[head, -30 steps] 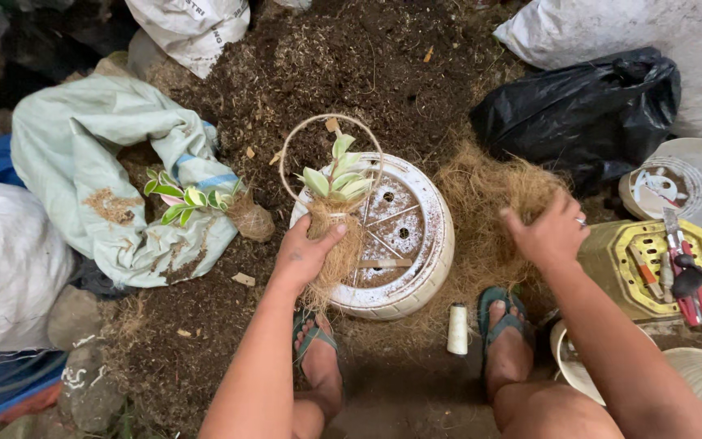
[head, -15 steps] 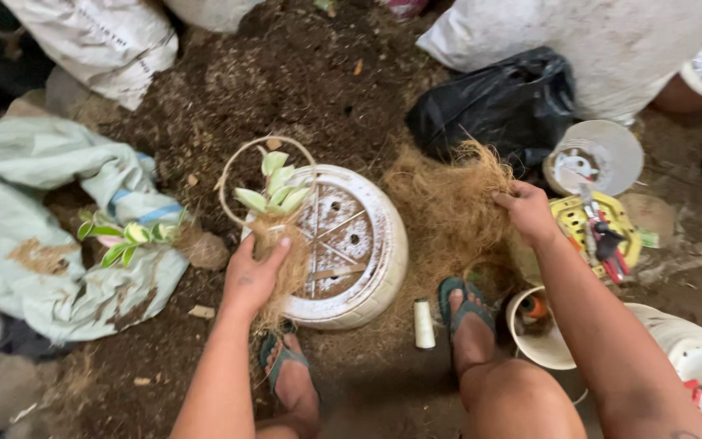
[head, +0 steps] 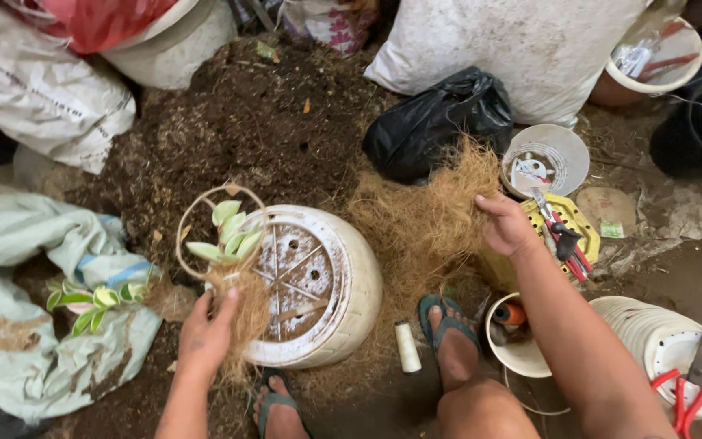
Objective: The person arranges a small plant into a hanging basket by wrapping coconut coir around its base and securing it with twine. They adjust the plant and coir repeatedly to ensure it is firmly attached to the basket.
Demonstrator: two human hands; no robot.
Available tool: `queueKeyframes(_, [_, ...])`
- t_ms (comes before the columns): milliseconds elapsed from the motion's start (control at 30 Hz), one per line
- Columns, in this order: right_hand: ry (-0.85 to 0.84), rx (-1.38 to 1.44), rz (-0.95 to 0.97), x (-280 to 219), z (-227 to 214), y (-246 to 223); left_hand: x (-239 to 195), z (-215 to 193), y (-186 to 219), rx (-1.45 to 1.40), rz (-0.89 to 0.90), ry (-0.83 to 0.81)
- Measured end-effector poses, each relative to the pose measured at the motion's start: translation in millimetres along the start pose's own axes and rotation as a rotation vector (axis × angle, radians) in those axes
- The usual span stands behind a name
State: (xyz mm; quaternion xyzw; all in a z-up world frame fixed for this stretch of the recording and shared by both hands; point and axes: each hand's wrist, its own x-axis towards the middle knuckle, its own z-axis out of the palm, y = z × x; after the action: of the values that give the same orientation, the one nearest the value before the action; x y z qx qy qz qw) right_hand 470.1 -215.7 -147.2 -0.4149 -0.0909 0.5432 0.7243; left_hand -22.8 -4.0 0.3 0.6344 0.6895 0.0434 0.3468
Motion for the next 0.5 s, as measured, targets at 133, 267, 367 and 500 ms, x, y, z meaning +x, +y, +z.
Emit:
queueKeyframes(133, [0.136, 0.016, 0.007, -0.2, 7.8, 1.1, -10.6, -11.9, 17.4, 0.035, -0.013, 0.046])
queueKeyframes(267, [0.093, 0.087, 0.027, -0.7, 22.1, 6.7, -43.9, -19.2, 43.0, 0.375, 0.218, 0.424])
queueKeyframes(367, [0.088, 0.097, 0.005, 1.5, 35.8, 8.0, -82.8, 0.1, 74.0, 0.078, 0.475, 0.517])
queueKeyframes(500, [0.113, 0.092, 0.009, -0.1, 55.8, 10.5, -110.3, 103.6, 135.6, -0.056, 0.741, 0.121])
